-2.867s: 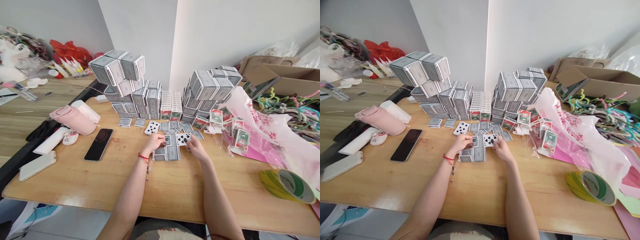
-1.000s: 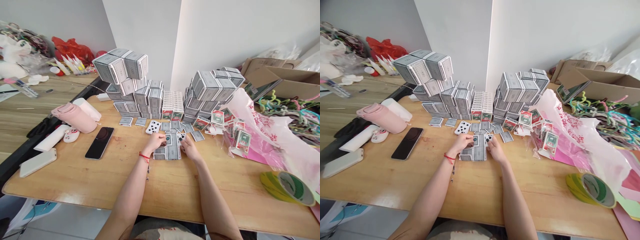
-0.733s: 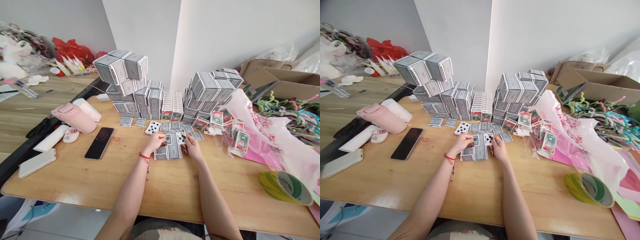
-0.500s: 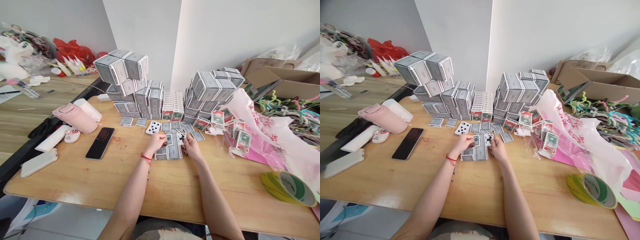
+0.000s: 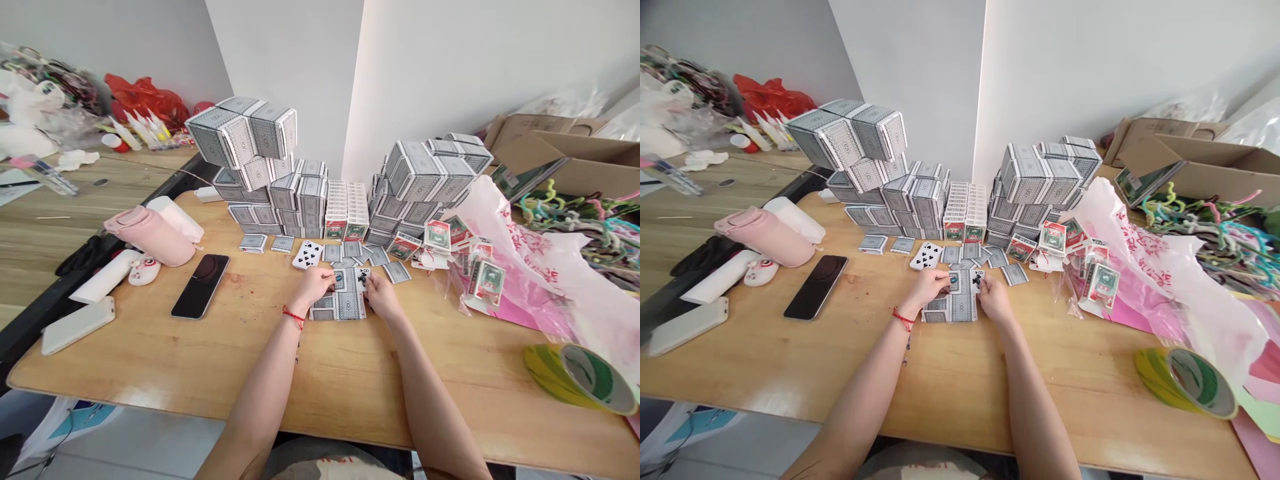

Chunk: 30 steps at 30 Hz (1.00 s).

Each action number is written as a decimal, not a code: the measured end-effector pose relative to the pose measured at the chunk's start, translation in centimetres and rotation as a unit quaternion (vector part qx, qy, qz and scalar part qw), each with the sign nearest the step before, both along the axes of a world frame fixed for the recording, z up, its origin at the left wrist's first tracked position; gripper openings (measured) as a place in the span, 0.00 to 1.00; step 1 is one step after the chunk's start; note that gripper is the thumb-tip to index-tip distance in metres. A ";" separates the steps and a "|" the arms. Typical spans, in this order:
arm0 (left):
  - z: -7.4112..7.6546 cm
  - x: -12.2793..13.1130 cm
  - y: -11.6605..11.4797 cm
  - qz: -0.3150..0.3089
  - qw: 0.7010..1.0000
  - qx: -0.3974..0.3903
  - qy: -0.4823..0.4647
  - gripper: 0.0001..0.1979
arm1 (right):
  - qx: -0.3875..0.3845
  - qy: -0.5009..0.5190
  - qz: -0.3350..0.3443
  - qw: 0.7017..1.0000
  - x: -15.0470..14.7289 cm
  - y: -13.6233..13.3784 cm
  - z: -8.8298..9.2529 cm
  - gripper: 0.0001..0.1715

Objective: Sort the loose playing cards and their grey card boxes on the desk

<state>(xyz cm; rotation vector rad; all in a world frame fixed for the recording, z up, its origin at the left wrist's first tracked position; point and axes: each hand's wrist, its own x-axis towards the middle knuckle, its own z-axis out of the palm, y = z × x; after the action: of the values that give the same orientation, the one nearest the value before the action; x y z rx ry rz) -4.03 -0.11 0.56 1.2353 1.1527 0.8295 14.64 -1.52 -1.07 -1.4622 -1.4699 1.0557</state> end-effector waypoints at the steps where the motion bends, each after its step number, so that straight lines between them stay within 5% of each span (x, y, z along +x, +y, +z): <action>1: -0.1 0.0 0.1 -0.002 1.000 0.003 0.005 0.10 | 0.001 -0.009 0.001 1.000 0.0 0.0 0.0 0.17; 17: -0.6 0.1 0.1 -0.006 0.999 0.028 0.036 0.12 | 0.034 -0.056 0.013 0.998 -0.4 -0.1 0.7 0.16; 26: 0.0 -0.2 0.1 -0.033 0.999 0.018 -0.003 0.13 | -0.087 0.107 0.021 0.990 -0.4 -0.7 1.4 0.19; 30: 0.3 -0.1 -0.2 -0.036 0.999 0.003 -0.018 0.13 | -0.073 0.130 0.025 0.988 -0.3 -0.9 1.9 0.20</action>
<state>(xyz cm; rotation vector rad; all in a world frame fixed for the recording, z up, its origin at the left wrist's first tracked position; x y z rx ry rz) -4.08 -0.27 0.84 1.2551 1.0708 0.7987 14.35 -2.41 0.87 -1.3331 -1.2704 1.3554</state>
